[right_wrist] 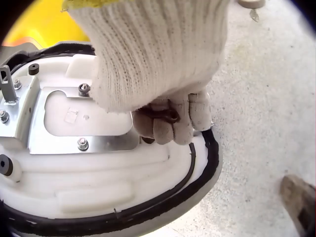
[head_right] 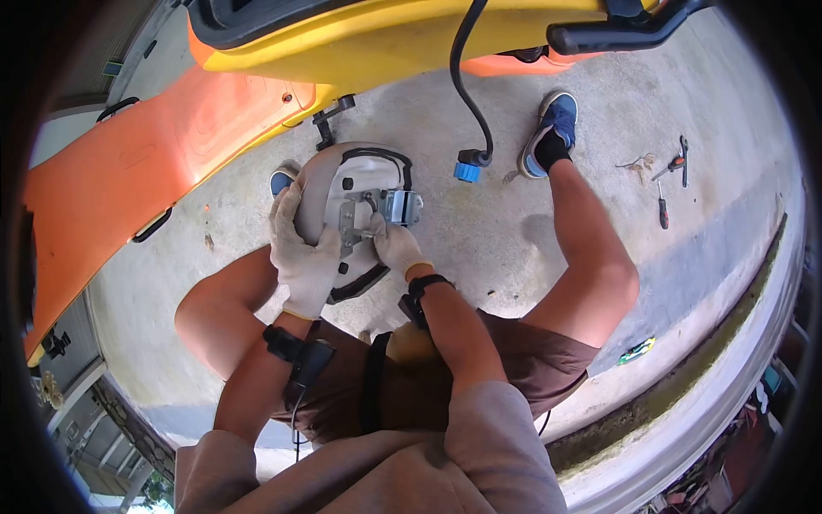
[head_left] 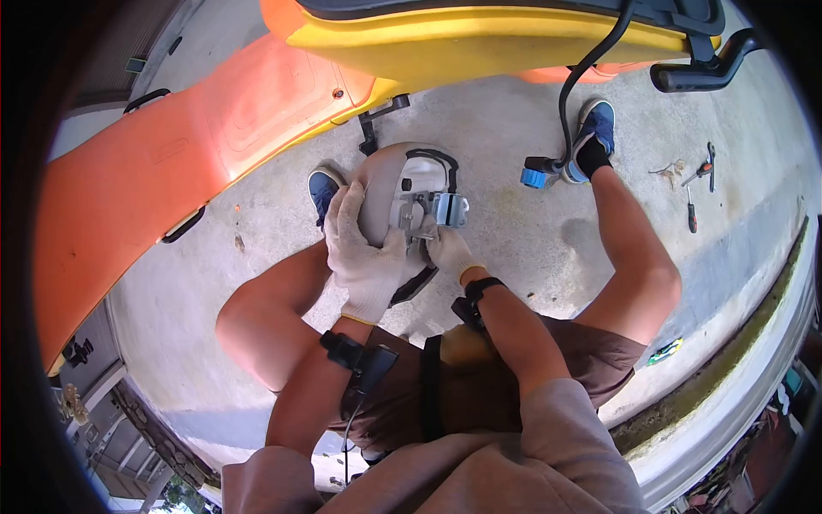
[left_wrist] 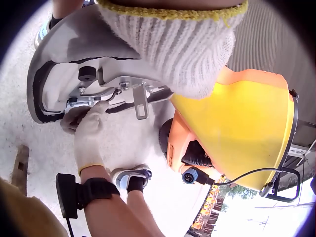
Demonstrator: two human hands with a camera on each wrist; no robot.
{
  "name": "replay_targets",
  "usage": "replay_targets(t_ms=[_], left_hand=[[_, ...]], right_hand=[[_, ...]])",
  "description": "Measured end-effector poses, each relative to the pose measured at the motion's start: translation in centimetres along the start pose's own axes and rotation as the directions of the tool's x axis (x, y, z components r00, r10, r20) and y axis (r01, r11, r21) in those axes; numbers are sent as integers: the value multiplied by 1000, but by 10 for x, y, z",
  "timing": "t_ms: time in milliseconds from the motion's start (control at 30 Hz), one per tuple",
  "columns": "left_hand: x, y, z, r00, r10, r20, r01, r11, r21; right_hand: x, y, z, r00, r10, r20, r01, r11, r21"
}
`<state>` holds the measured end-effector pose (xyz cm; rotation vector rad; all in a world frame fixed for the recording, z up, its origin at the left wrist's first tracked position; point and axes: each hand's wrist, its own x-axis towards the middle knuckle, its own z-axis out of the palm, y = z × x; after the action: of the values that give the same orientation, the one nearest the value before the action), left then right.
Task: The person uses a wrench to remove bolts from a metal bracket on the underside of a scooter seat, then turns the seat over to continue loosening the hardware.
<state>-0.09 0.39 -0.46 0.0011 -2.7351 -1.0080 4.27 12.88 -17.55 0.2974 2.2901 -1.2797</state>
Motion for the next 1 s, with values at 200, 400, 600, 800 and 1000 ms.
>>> replay_targets(t_ms=[200,400,600,800,1000], left_hand=[[-1,10,-6,987,-119,107,117,993,29],[-5,8,-5,996,-11,91,6,998,60],[-14,5,-5,997,32,70,-36,998,54],[-12,4,-5,996,1,86,-5,999,52],[-12,5,-5,998,-2,57,-1,999,39]], right_hand=[[-12,-45,-34,900,191,393,-362,830,425],[-21,-46,-22,882,126,455,-467,379,799],[0,-40,-23,934,104,342,-358,265,895],[7,-31,-26,951,93,295,-306,132,943],[14,-20,-59,984,153,88,-155,513,844]])
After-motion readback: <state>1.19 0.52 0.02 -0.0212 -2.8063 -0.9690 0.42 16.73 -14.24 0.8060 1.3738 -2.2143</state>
